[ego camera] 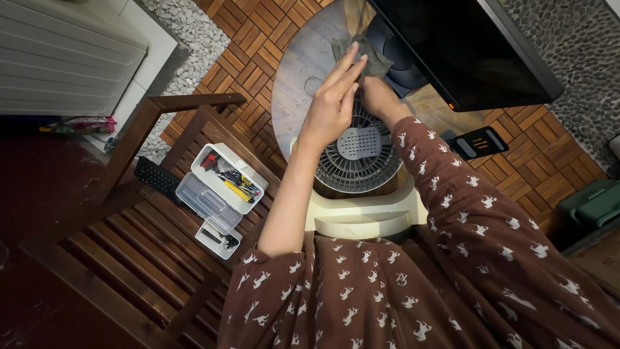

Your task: The person assembles a small fan by placing the front grille onto the base, aligning it, and securing it with screws using a screwdriver. The person repeatedly tightens and adjusts the screws to ensure the grille is firmly attached.

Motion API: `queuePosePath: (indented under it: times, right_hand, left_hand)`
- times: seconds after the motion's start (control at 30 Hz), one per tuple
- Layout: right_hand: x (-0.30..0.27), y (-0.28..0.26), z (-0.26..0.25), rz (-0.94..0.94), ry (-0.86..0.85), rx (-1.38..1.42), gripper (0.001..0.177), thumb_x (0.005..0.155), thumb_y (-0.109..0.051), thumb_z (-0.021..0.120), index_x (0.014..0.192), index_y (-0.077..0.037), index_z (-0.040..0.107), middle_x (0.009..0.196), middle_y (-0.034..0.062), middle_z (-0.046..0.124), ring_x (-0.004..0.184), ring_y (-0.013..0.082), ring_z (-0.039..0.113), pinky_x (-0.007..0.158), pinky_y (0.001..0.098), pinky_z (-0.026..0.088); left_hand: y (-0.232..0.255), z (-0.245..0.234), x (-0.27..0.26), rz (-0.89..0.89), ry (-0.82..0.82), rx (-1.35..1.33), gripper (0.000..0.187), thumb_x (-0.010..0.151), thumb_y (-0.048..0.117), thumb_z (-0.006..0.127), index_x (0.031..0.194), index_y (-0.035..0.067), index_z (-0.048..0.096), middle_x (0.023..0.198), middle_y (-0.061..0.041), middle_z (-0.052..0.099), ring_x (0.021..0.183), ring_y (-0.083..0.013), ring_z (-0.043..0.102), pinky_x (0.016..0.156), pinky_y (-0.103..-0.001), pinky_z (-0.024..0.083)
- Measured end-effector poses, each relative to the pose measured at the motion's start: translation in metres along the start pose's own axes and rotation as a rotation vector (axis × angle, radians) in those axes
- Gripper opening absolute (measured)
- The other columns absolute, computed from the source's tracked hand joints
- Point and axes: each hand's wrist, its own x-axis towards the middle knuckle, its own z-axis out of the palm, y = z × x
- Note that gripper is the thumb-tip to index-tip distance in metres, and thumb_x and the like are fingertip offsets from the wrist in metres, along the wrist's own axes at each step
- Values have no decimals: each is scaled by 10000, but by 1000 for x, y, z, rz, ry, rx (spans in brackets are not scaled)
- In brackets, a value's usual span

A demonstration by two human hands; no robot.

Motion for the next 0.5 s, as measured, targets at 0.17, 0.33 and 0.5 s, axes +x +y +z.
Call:
queuePosePath:
  times: [0.17,0.33,0.5]
  right_hand:
    - [-4,0,-5,-119,31,188,281,927,-161,624,1169,-36,698,1151,237,707,1100,407,668,897,485,517]
    - [-2,3,0,-126,60,100,328,930,-174,631,1233,-58,678,1168,241,705,1106,432,656,913,487,515]
    - [-4,2,-1,-192,54,215,302,937,-176,627,1208,-51,673,1177,227,710,1118,418,659,905,474,517]
  left_hand:
    - [-4,0,3,-23,11,205,439,886,116,831,1302,219,737,1363,-124,643,1242,-280,651,1083,-361,534]
    - [-2,-2,1,-104,-53,-77,453,954,41,647,1375,207,623,1499,-156,526,1415,-317,522,1104,-378,536]
    - [-10,7,-4,-113,-21,290,444,857,152,875,1282,187,753,1256,-110,646,1231,-300,634,1083,-406,558]
